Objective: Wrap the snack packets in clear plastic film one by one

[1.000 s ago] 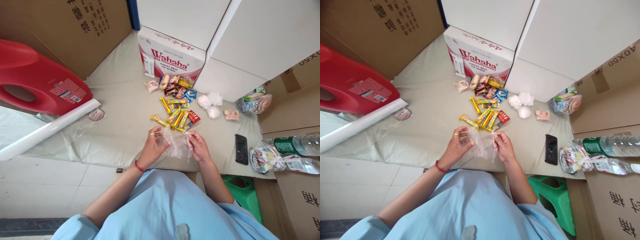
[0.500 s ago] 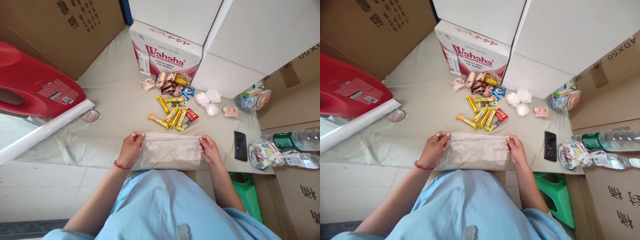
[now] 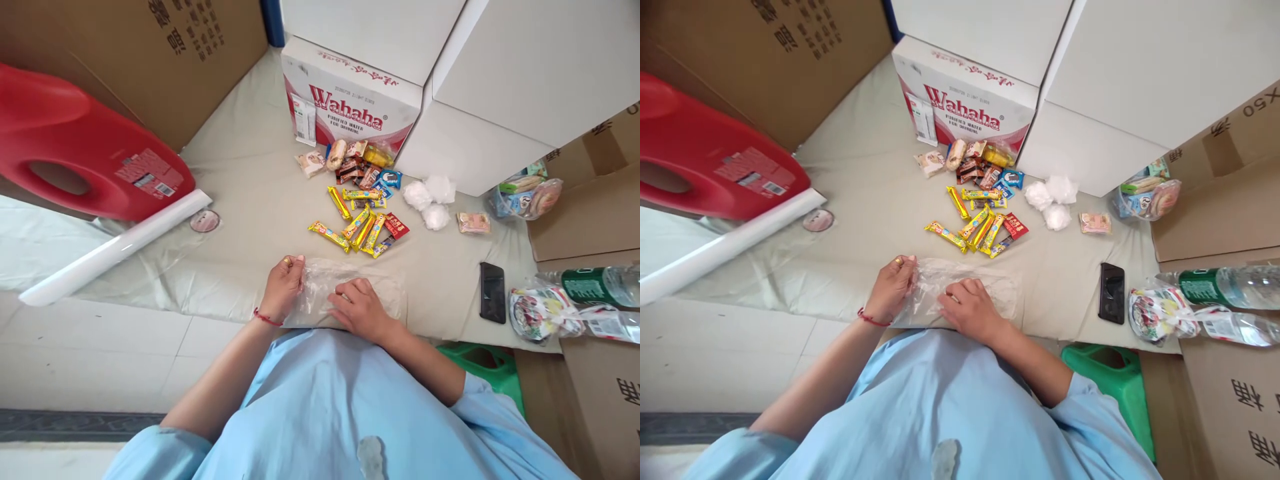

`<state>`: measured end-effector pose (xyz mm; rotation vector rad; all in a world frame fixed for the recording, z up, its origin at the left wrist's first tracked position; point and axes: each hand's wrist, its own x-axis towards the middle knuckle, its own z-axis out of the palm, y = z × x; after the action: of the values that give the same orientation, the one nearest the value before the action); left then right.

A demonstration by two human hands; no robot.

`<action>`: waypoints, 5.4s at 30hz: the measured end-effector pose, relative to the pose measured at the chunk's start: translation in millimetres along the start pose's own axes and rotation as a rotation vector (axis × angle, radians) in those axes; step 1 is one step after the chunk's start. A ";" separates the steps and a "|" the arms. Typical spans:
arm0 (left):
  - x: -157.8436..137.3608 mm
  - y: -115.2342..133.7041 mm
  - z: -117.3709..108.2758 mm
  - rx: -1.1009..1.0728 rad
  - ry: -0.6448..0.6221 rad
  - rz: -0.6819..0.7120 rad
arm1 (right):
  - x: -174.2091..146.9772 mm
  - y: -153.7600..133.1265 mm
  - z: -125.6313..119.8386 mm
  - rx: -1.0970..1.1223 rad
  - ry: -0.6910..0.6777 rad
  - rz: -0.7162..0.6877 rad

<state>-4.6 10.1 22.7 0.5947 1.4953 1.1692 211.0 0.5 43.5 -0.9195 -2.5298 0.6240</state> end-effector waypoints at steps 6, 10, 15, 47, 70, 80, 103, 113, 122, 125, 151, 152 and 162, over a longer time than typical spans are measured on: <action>-0.7 19.4 -22.1 0.201 -0.254 -0.059 | 11.2 11.6 -20.2 0.514 0.144 0.181; 7.1 35.2 -34.6 0.487 -0.611 -0.013 | 9.5 21.3 -34.8 0.863 0.157 0.538; 1.5 33.9 -34.9 0.414 -0.278 0.094 | 10.3 19.9 -33.5 0.946 0.288 0.667; -22.0 60.7 -13.1 0.597 0.375 0.704 | 39.1 62.6 -6.2 1.030 0.718 0.950; 2.2 -13.3 -4.6 1.441 -0.154 0.764 | 63.5 181.7 -86.8 -0.115 0.060 0.885; 7.1 -20.8 -13.2 1.408 -0.194 0.782 | 73.4 215.9 -117.7 0.018 0.332 0.843; 6.8 -20.8 -13.6 1.363 -0.193 0.802 | 116.3 224.9 -158.8 -0.581 -0.162 0.575; 6.8 -21.1 -12.7 1.372 -0.191 0.803 | 73.4 195.5 -141.1 -0.610 -0.276 0.811; 4.1 -19.6 -10.4 1.371 -0.187 0.800 | 37.0 84.5 -117.6 -0.517 0.232 0.213; 4.1 -20.0 -10.6 1.386 -0.183 0.802 | 23.3 48.4 -63.1 -0.497 0.103 -0.028; 2.1 -19.4 -9.6 1.400 -0.164 0.805 | 32.6 34.2 -9.3 -0.062 -0.192 0.198; 2.2 -19.6 -9.7 1.396 -0.162 0.809 | 31.5 34.9 -10.5 -0.047 -0.173 0.219; 4.9 -23.9 -11.9 1.377 -0.160 0.852 | 24.3 36.0 -15.0 -0.060 -0.125 0.325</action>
<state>-11.8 0.8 -1.8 2.3441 1.8023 0.4202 219.0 45.8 41.9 -1.3702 -2.5391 0.7232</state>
